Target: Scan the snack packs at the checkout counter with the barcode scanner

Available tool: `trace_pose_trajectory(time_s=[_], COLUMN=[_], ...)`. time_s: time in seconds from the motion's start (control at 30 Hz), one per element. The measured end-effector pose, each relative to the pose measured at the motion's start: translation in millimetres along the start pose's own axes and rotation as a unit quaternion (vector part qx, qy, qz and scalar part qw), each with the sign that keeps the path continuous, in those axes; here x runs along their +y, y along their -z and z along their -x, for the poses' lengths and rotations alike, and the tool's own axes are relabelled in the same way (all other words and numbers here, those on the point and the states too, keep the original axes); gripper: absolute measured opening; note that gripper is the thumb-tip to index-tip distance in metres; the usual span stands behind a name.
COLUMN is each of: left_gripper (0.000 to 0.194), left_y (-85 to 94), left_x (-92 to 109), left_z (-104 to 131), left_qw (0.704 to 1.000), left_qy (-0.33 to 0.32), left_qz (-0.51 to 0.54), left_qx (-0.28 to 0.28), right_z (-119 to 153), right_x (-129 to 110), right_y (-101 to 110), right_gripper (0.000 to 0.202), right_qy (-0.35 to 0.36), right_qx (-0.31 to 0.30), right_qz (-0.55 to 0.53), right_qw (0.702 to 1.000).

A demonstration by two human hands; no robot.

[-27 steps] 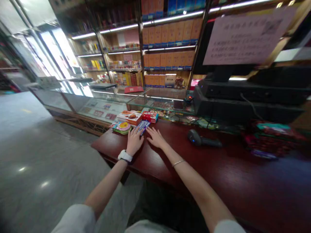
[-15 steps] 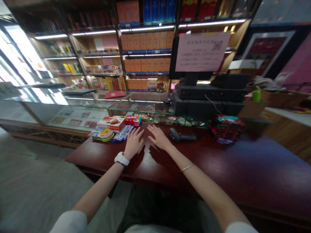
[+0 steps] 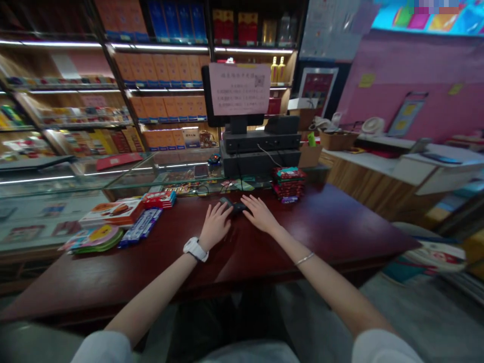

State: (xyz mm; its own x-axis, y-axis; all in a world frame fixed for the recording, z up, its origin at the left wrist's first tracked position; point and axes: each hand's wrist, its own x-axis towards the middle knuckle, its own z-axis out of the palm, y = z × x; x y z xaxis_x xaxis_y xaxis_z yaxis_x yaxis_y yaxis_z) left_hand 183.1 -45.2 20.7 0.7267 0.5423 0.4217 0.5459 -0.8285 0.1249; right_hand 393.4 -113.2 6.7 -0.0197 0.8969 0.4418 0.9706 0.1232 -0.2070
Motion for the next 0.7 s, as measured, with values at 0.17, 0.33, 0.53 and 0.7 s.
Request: trace_pose_trajectory(time_s=[0.17,0.33,0.53,0.7], left_gripper=[0.046,0.045,0.047,0.049], left_y=[-26.8,-55.0,-78.4,-94.8], left_x=[33,63,92,111], left_z=[-23,-46,-70,-85], left_qw=[0.999,0.995,0.991,0.99], left_qy=[-0.048,-0.095,-0.112,-0.097], left_qz=[0.015,0.025,0.034,0.065], left_qx=[-0.015,-0.032,-0.063,-0.08], right_z=[37,64,82,90], right_x=[38,69,104,132], right_y=[14,21,20,15], right_gripper=[0.051,0.052,0.052,0.049], right_qy=[-0.064,-0.124,-0.189,-0.244], right_qx=[-0.008,-0.021,-0.01,0.017], right_qz=[0.049,0.081,0.109,0.12], right_qw=[0.997,0.989,0.976,0.962])
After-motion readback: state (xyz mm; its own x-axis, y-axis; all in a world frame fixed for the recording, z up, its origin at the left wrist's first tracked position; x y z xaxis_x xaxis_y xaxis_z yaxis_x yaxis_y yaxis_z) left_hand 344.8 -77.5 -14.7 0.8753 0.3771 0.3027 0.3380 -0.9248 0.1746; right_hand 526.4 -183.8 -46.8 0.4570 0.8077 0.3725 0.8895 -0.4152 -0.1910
